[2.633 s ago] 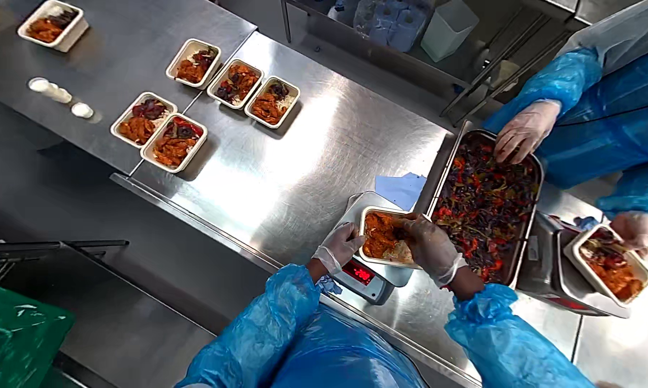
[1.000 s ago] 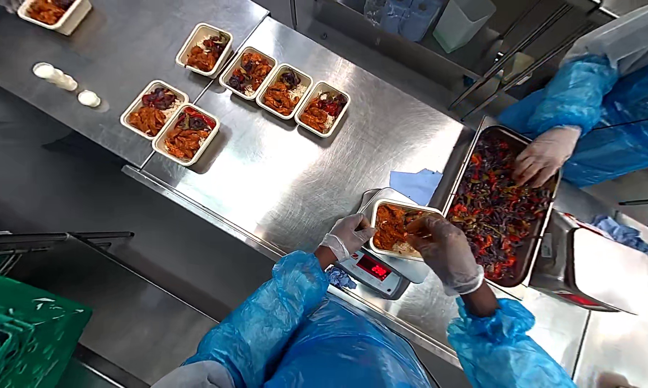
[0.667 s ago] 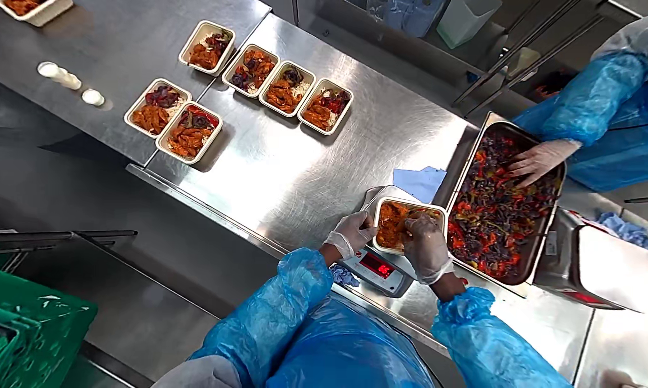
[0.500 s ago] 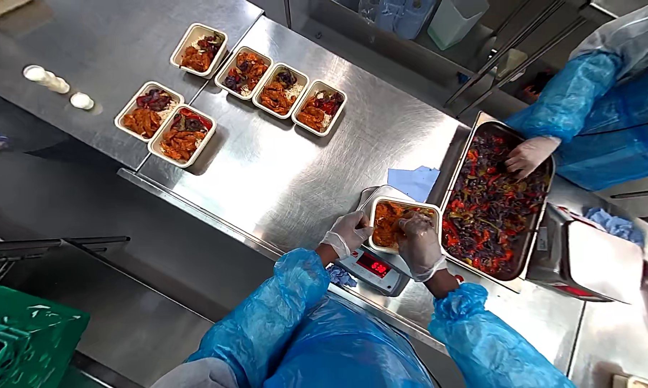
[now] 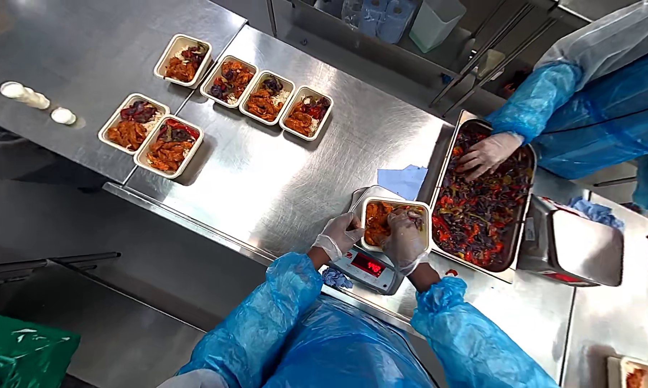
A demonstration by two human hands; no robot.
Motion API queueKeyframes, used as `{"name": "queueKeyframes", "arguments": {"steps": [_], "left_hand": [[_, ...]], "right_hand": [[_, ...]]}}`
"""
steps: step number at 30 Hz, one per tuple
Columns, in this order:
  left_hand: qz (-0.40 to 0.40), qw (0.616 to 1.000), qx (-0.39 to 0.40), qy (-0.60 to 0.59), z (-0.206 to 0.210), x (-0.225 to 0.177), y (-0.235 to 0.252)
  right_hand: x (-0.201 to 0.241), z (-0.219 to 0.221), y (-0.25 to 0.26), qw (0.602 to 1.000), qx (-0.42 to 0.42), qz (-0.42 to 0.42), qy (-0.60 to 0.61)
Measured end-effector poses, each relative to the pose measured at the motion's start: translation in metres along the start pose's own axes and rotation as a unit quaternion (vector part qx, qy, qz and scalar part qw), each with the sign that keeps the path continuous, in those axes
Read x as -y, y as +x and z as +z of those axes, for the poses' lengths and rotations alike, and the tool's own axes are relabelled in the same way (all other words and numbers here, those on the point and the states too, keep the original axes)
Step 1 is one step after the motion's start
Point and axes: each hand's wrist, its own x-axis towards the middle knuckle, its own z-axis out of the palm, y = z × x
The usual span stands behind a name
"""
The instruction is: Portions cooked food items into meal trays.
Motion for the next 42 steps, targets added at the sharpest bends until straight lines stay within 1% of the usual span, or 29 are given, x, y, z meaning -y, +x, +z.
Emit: {"name": "queueKeyframes", "arguments": {"steps": [2,4,6,7,8,9,10,11,13,15,16,18,19,21,23,26,29,31,33,37,42], "left_hand": [[-0.007,1.000,0.004,0.006,-0.002,-0.005,-0.004],[-0.020,1.000,0.003,0.008,-0.010,-0.032,-0.024],[-0.028,1.000,-0.002,0.001,-0.015,-0.047,-0.039],[-0.029,1.000,-0.005,-0.005,-0.016,-0.047,-0.040],[-0.026,1.000,-0.007,-0.009,-0.016,-0.041,-0.038],[-0.018,1.000,-0.004,-0.010,-0.013,-0.029,-0.030],[-0.008,1.000,-0.002,-0.008,-0.009,-0.011,-0.017],[-0.001,1.000,-0.001,-0.010,-0.006,-0.001,-0.010],[-0.011,1.000,-0.005,-0.007,-0.005,-0.002,-0.010],[-0.047,0.999,-0.002,-0.007,-0.011,-0.023,-0.024],[-0.043,0.999,-0.001,-0.009,-0.012,-0.023,-0.024],[0.001,1.000,-0.001,-0.019,-0.013,-0.006,-0.015],[0.007,1.000,-0.003,-0.025,-0.018,-0.010,-0.021],[-0.013,0.999,-0.016,-0.031,-0.035,-0.036,-0.044],[-0.024,0.999,-0.043,-0.022,-0.051,-0.040,-0.054],[-0.032,0.996,-0.080,-0.005,-0.073,-0.030,-0.057],[-0.024,0.993,-0.117,-0.005,-0.088,0.001,-0.037],[-0.032,0.992,-0.122,-0.016,-0.091,0.007,-0.034],[-0.043,0.991,-0.124,-0.018,-0.091,0.005,-0.033],[-0.043,0.993,-0.112,-0.018,-0.081,0.003,-0.029],[-0.022,0.997,-0.078,-0.009,-0.063,-0.005,-0.030]], "right_hand": [[-0.001,-0.004,-0.003,1.000,0.003,-0.008,0.016],[-0.009,-0.007,-0.008,0.998,-0.001,-0.018,0.054],[-0.015,-0.010,-0.014,0.996,-0.003,-0.005,0.089],[-0.013,-0.012,-0.016,0.995,0.000,0.014,0.098],[-0.008,-0.014,-0.013,0.996,-0.010,0.012,0.090],[-0.003,-0.015,-0.005,0.997,-0.029,-0.004,0.070],[0.004,-0.015,0.005,0.998,-0.041,-0.009,0.054],[0.009,-0.014,0.014,0.998,-0.042,-0.005,0.053],[0.012,-0.009,0.022,0.999,-0.034,-0.013,0.035],[0.013,-0.008,0.023,0.999,-0.021,-0.025,0.019],[0.013,-0.011,0.021,0.999,-0.011,-0.025,0.018],[0.010,-0.018,0.015,0.999,0.006,-0.027,0.032],[0.004,-0.023,0.007,0.998,0.006,-0.033,0.051],[-0.013,-0.039,-0.009,0.990,-0.029,-0.048,0.131],[-0.035,-0.065,-0.023,0.973,-0.050,-0.033,0.224],[-0.082,-0.096,-0.038,0.945,-0.087,0.021,0.315],[-0.135,-0.104,-0.044,0.922,-0.165,0.124,0.329],[-0.173,-0.095,-0.038,0.906,-0.213,0.192,0.311],[-0.203,-0.081,-0.033,0.913,-0.213,0.243,0.250],[-0.253,-0.043,-0.019,0.942,-0.150,0.273,0.122],[-0.278,-0.016,0.007,0.953,-0.083,0.287,0.054]]}}
